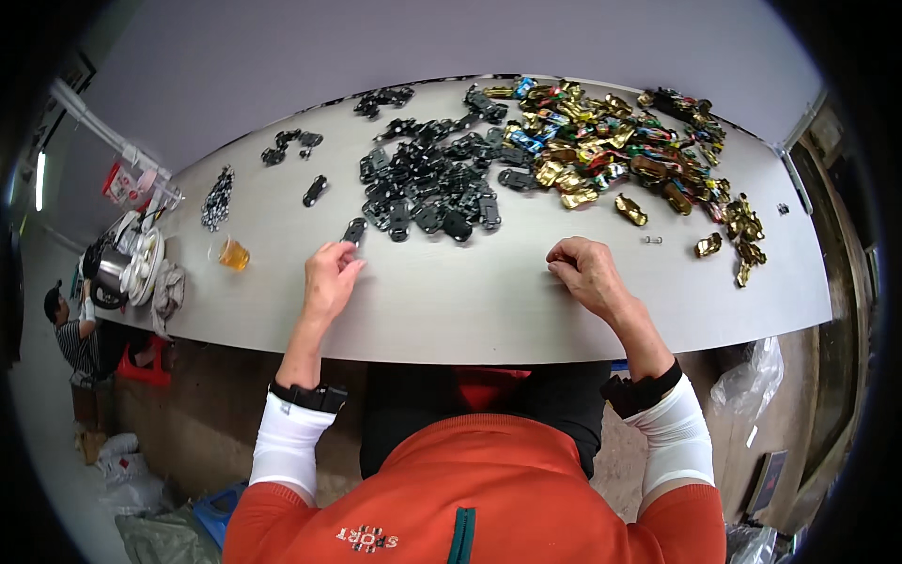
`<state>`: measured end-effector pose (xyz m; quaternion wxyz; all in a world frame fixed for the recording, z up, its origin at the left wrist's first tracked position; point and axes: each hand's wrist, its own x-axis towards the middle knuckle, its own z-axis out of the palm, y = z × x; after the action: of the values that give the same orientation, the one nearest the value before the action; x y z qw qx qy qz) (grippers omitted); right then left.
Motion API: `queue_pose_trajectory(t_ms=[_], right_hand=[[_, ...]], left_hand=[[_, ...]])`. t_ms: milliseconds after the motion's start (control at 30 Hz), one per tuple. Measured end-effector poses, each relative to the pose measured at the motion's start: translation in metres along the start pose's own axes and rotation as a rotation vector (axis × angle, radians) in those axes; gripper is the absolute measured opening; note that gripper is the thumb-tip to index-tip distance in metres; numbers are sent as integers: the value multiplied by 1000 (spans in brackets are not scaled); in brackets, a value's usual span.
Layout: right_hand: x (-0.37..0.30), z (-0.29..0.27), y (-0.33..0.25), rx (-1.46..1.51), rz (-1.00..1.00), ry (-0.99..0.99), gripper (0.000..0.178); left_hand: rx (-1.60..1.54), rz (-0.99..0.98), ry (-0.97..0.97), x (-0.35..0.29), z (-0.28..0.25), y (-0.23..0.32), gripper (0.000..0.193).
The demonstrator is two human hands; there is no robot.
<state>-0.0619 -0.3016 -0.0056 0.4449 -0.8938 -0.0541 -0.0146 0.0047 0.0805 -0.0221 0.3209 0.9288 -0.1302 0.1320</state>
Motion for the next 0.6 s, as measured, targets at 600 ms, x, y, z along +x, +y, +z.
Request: queue_pose_trajectory(t_ms=[600], right_hand=[[-24, 2, 11, -152, -188, 106, 9]], left_hand=[[391, 205, -156, 74, -18, -55, 25]])
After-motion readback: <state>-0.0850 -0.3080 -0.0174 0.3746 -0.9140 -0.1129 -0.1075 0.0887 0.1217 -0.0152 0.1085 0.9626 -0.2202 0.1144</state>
